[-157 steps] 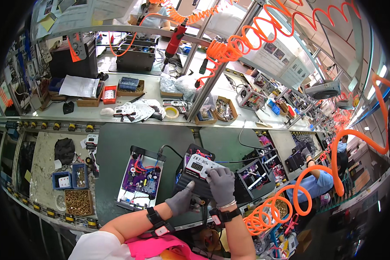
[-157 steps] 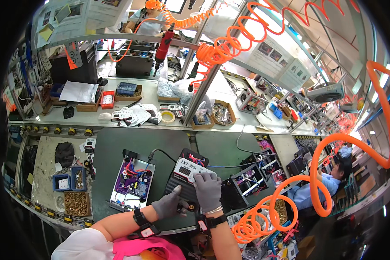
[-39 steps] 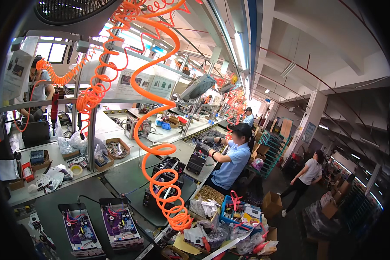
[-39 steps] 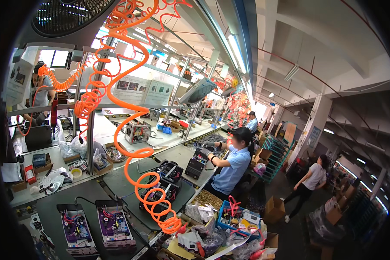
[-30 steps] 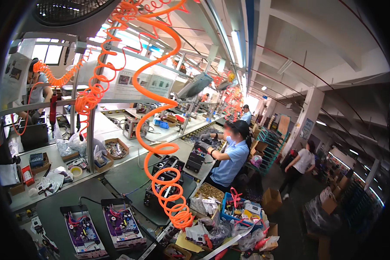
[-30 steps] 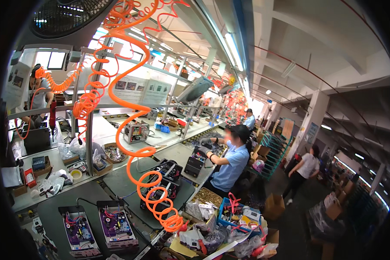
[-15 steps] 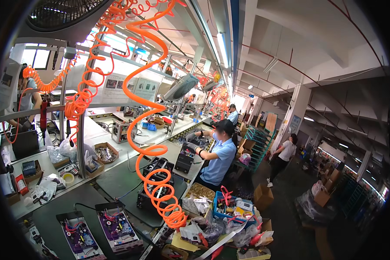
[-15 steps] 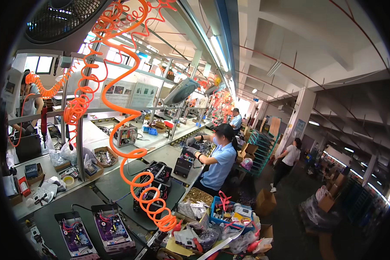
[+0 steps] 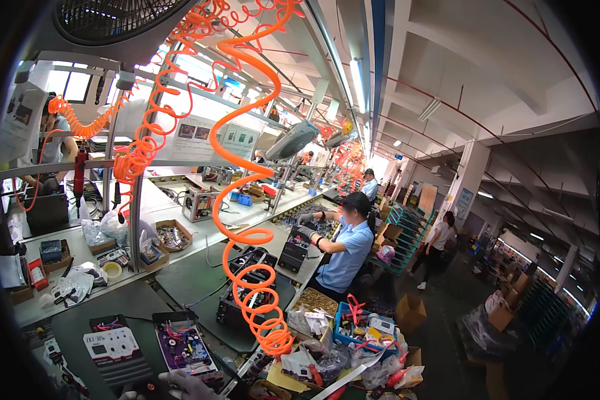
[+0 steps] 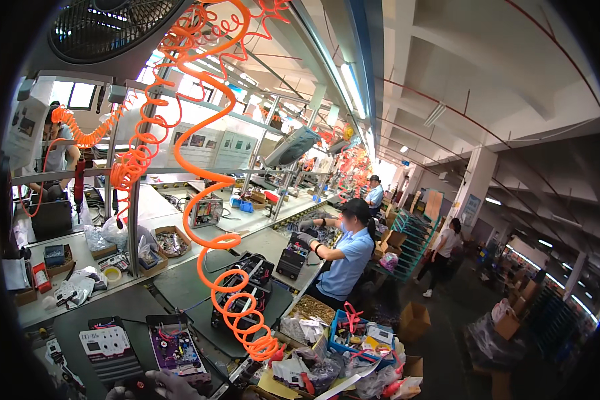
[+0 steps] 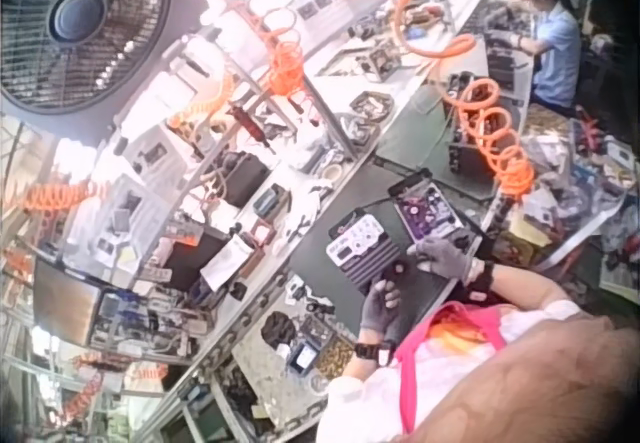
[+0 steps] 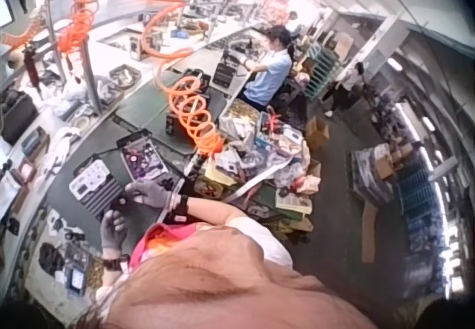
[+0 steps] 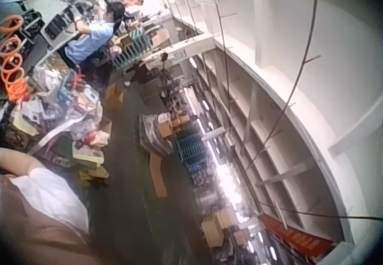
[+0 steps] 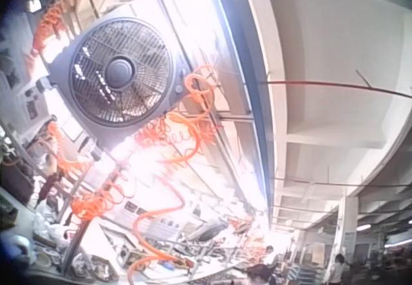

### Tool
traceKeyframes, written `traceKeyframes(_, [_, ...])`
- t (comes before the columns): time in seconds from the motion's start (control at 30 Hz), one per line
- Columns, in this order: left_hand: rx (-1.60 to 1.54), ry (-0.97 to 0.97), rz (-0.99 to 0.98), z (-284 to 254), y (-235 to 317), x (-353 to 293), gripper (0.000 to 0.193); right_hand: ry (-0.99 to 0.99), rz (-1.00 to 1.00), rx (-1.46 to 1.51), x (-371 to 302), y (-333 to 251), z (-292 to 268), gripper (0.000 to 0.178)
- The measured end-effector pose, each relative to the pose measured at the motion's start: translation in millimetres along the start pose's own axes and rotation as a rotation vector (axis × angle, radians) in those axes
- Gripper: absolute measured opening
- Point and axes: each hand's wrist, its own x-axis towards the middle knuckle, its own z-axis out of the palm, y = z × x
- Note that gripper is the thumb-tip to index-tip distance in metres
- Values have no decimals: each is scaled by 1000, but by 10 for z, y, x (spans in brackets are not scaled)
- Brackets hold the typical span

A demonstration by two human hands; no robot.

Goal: Assembling electronic components into a metal chassis on a factory assembly line.

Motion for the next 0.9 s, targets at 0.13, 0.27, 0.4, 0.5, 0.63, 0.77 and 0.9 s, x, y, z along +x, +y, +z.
traceKeyframes(0.13, [-6,-114,171,157,60,85,33,-90,-228,-203,545,409,99,21])
traceKeyframes(0.27, [-39,-287,52,208,229,289,20,-73,-263,-395,1050,324,-11,20])
traceKeyframes(0.4, [43,-143,206,319,233,319,23,-73,-143,-473,1504,173,39,29])
traceKeyframes(0.5, [131,-148,283,327,268,271,36,-104,-264,-506,1708,222,250,27])
traceKeyframes(0.63, [118,-139,284,219,262,248,47,-184,-188,-611,1883,274,459,23])
traceKeyframes(0.77, [165,-94,287,235,255,183,50,-206,-296,-747,2005,350,495,18])
traceKeyframes(0.9, [192,-102,273,307,258,172,54,-298,-429,-803,2054,457,460,14])
